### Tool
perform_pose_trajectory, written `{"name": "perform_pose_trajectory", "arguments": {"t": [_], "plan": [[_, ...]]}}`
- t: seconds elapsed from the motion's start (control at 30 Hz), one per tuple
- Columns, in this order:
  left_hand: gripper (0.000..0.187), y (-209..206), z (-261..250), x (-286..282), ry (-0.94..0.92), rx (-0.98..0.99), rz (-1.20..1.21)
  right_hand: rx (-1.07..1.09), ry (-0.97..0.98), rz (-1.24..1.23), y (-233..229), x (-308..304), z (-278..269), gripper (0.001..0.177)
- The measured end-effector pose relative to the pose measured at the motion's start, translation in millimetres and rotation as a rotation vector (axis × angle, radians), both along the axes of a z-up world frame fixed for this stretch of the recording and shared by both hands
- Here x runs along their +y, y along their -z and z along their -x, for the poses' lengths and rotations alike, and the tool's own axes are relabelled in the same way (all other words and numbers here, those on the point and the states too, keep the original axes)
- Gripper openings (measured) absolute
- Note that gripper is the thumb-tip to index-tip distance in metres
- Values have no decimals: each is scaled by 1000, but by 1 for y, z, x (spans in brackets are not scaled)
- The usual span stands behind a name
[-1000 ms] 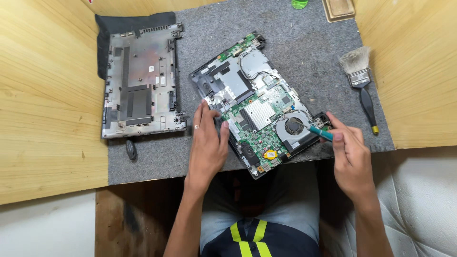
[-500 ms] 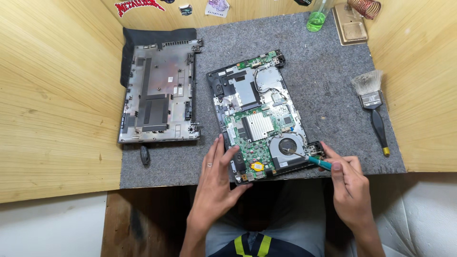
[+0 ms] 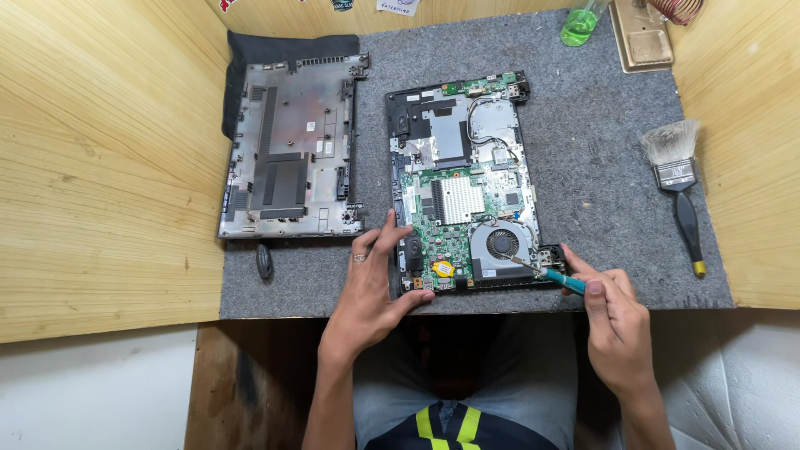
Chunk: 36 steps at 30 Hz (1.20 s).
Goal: The person uses a screwdriver to remove screws from a disassembled laptop motherboard, detaches a fan, and then uses a brush to clean dust from the fan and surrounding components.
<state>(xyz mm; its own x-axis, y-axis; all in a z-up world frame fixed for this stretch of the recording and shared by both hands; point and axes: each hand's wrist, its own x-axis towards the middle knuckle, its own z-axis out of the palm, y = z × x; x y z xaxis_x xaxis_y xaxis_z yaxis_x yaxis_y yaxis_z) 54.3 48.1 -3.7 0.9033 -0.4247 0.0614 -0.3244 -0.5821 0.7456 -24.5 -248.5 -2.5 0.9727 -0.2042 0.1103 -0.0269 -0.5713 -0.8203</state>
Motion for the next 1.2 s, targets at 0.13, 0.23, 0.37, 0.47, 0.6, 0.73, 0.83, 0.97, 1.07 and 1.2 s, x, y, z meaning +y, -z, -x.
{"name": "perform_pose_trajectory", "arguments": {"t": [0.13,0.23,0.37,0.47,0.6,0.73,0.83,0.97,1.07,1.2], "plan": [[85,3,3,1,1,-84,-13,3,15,3,0,2,1,50],[82,4,5,1,-19,-145,-20,-2,33,-35,0,2,1,48],[76,7,8,-1,-34,-188,-25,18,40,-58,4,1,3,50],[70,9,8,-1,-41,-195,-18,25,43,-70,7,-2,5,49],[70,8,7,0,-42,-204,-7,56,55,-73,0,3,3,50],[72,10,7,0,-51,-174,0,56,62,-41,6,0,4,50],[71,10,8,0,-50,-188,4,40,59,-69,6,0,5,49],[70,8,8,-1,-50,-180,5,47,63,-70,6,0,5,50],[69,7,8,-1,-53,-175,-6,39,64,-76,3,0,4,49],[67,6,8,-1,-61,-190,-5,22,51,-101,-4,4,0,48]]}}
